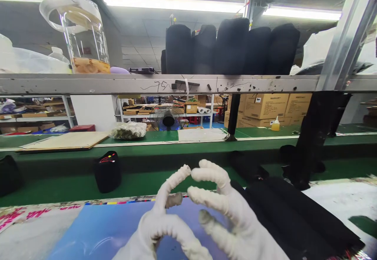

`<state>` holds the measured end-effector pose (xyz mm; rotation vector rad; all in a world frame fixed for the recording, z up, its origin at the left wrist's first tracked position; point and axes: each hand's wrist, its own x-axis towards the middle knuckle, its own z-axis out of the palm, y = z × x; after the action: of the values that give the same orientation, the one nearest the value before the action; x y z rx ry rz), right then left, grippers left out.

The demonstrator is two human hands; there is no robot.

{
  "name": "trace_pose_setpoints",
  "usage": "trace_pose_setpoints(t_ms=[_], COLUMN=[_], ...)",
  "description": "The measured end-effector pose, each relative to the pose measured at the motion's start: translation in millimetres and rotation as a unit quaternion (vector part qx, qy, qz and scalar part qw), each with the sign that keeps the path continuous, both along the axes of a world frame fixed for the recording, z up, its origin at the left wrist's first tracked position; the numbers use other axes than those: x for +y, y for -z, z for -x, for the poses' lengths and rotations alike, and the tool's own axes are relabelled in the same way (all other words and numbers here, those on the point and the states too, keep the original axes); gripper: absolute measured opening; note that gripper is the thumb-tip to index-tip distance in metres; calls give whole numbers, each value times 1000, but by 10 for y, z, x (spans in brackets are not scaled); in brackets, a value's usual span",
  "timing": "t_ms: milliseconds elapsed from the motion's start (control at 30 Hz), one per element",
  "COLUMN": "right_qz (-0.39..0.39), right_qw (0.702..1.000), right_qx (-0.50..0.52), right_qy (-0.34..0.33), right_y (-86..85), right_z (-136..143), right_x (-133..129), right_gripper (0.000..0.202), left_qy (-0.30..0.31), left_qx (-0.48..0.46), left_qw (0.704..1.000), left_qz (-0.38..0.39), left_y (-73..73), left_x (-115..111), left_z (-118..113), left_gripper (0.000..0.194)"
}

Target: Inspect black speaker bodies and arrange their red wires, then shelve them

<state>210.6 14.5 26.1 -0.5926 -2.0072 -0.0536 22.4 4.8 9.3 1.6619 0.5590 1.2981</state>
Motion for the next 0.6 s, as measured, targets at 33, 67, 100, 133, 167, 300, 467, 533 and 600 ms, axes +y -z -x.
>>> trace_pose_setpoints(t_ms=[33, 67, 100, 133, 167, 300, 467, 533, 600], right_qz=[-4, -10, -16, -19, -21, -31, -111, -130, -144], right_qw=[1000, 999, 997, 995, 994, 994, 987, 982, 977], right_qx=[-16, -35, -58, -74, -83, -96, -117, -127, -134], right_qy=[-19, -37, -55, -63, -60, -35, 14, 50, 76], right_y=[-78, -150, -211, -260, -294, -321, -290, -275, -258], right_z=[-37, -59, -63, -53, -34, 56, 80, 87, 96], right_x=[-46, -89, -126, -159, -186, -236, -222, -221, -226], right_gripper=[38, 34, 29, 26, 25, 27, 14, 10, 7], left_qy=[13, 27, 38, 47, 53, 65, 38, 56, 84], left_qx=[-1, -1, -2, -2, -2, 19, -13, -22, -24], left_qw=[1000, 1000, 999, 998, 996, 988, 994, 988, 979], left_qz=[2, 10, 23, 45, 71, 137, 100, 145, 181], left_y=[-1, -5, -12, -21, -33, -91, -176, -186, -158], left_x=[12, 23, 33, 43, 55, 96, 69, 66, 88], left_z=[25, 49, 70, 87, 100, 94, 3, -20, -16], left_gripper=[35, 37, 39, 39, 39, 45, 36, 42, 49])
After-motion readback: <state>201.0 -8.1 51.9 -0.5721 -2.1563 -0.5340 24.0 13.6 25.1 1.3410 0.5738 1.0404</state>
